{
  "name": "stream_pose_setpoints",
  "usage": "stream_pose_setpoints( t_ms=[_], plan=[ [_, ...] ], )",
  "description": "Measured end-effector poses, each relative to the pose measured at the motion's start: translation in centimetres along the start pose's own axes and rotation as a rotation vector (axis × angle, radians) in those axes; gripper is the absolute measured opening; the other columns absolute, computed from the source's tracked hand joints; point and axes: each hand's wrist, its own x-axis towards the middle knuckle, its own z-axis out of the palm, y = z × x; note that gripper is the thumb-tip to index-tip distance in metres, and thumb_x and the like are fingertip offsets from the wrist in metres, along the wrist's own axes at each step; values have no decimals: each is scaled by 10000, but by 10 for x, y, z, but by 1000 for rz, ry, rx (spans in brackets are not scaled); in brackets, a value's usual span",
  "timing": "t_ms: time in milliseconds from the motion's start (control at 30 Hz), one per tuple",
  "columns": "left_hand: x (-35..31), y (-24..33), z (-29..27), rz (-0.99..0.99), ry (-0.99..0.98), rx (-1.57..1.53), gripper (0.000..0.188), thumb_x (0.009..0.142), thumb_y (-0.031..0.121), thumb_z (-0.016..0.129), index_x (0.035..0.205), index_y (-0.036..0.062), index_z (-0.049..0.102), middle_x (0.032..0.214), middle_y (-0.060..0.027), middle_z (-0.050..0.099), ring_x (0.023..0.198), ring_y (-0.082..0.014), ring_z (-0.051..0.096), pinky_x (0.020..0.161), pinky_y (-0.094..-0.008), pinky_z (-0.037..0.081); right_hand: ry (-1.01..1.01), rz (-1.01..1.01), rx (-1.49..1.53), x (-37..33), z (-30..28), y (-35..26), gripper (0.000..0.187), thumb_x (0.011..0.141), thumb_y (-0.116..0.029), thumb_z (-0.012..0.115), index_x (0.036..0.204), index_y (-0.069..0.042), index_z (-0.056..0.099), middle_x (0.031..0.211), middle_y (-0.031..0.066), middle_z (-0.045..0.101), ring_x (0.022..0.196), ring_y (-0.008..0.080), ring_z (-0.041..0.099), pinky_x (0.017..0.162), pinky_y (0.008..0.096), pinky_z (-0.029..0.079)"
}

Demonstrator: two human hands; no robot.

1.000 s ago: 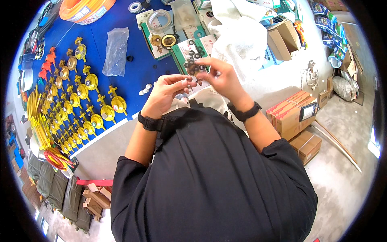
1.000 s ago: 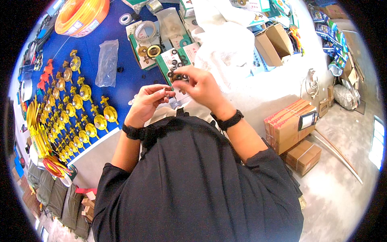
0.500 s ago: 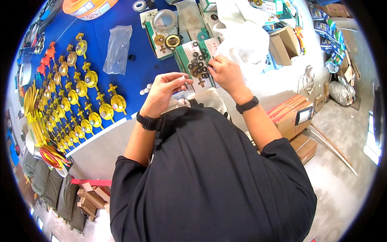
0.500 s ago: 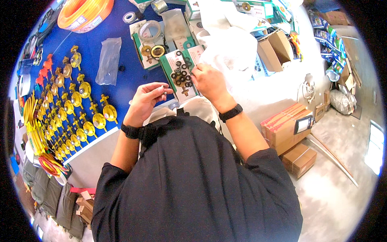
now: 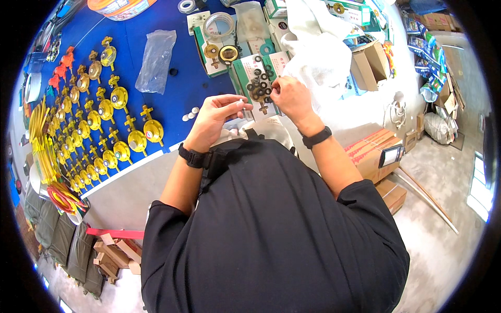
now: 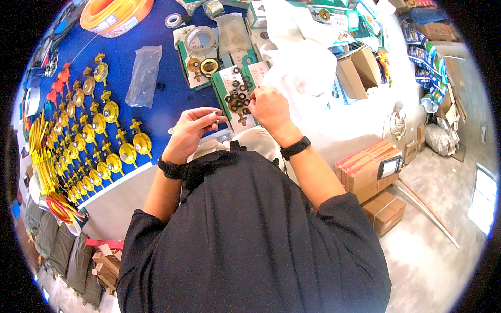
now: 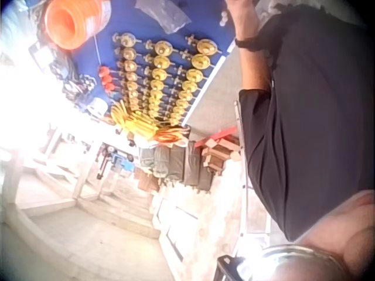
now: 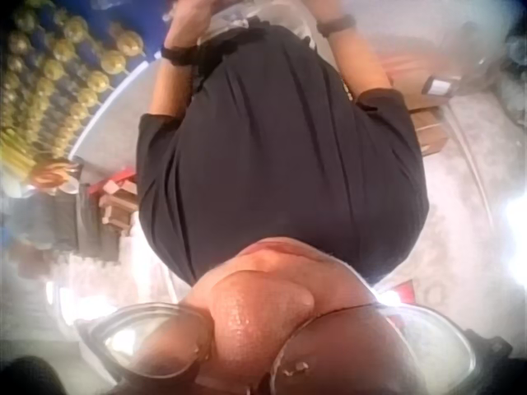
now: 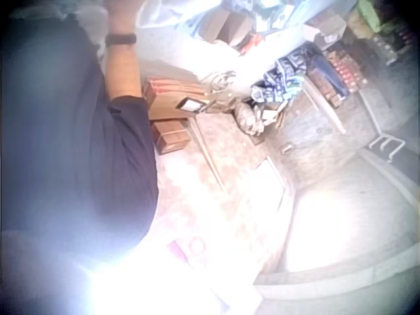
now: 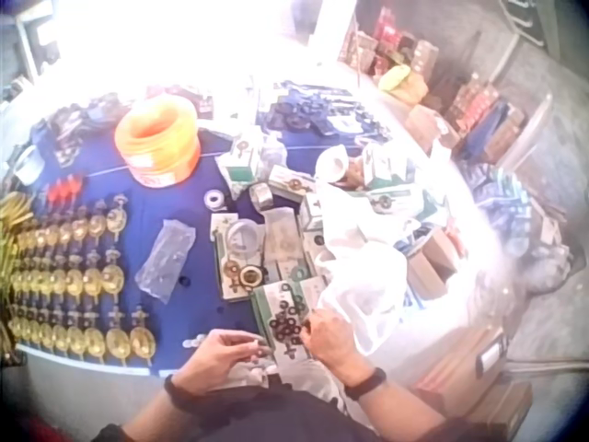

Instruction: The person assembles small components into gas valve units on a workshop table, handling small rings and seals by hand and wiping the valves with a cloth.

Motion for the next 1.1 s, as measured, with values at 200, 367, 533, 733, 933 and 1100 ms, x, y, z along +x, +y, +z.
stream_pose_setpoints(
  t_ms=[200,367,533,733,933,1100],
  plan=[
    [1,0,1,-6,11,12,237,978,79,710,1160,-73,717,1065,-160,775,787,-105,649,786,-244,560,-11,11,15,-1,-1,-1,125,857,-162,681,899,-56,730,947,132,724,907,348,708,820,449,571],
    [3,-1,0,-7,-1,42,232,998,86,681,1188,-42,713,1088,-155,769,800,-105,663,778,-242,559,55,-58,-13,-4,-1,0,126,873,-178,688,878,-58,723,941,121,712,855,344,717,753,446,585],
    [4,-1,0,-4,-4,53,230,999,93,683,1188,-34,716,1088,-148,769,802,-101,664,776,-237,556,39,-143,-116,-4,2,2,119,872,-182,692,852,-66,713,917,107,710,787,334,719,696,432,585],
    [5,1,8,52,20,90,257,1006,112,683,1221,-25,710,1105,-138,770,806,-94,653,778,-234,548,127,-79,174,-5,-5,0,125,833,-146,731,857,-24,723,844,117,723,719,304,714,658,394,580],
    [2,6,29,225,79,195,281,1006,109,690,1242,-43,695,1117,-115,769,868,-108,670,809,-241,546,105,95,898,-17,-41,-49,96,833,-49,772,912,-7,739,780,95,699,670,168,688,603,289,544],
    [-5,15,49,359,127,156,282,989,50,703,1240,-75,682,1133,-127,760,981,-147,706,893,-278,572,220,-73,747,-17,-61,-80,96,851,-43,756,931,-4,718,806,84,670,637,149,646,583,278,519]
  ],
)
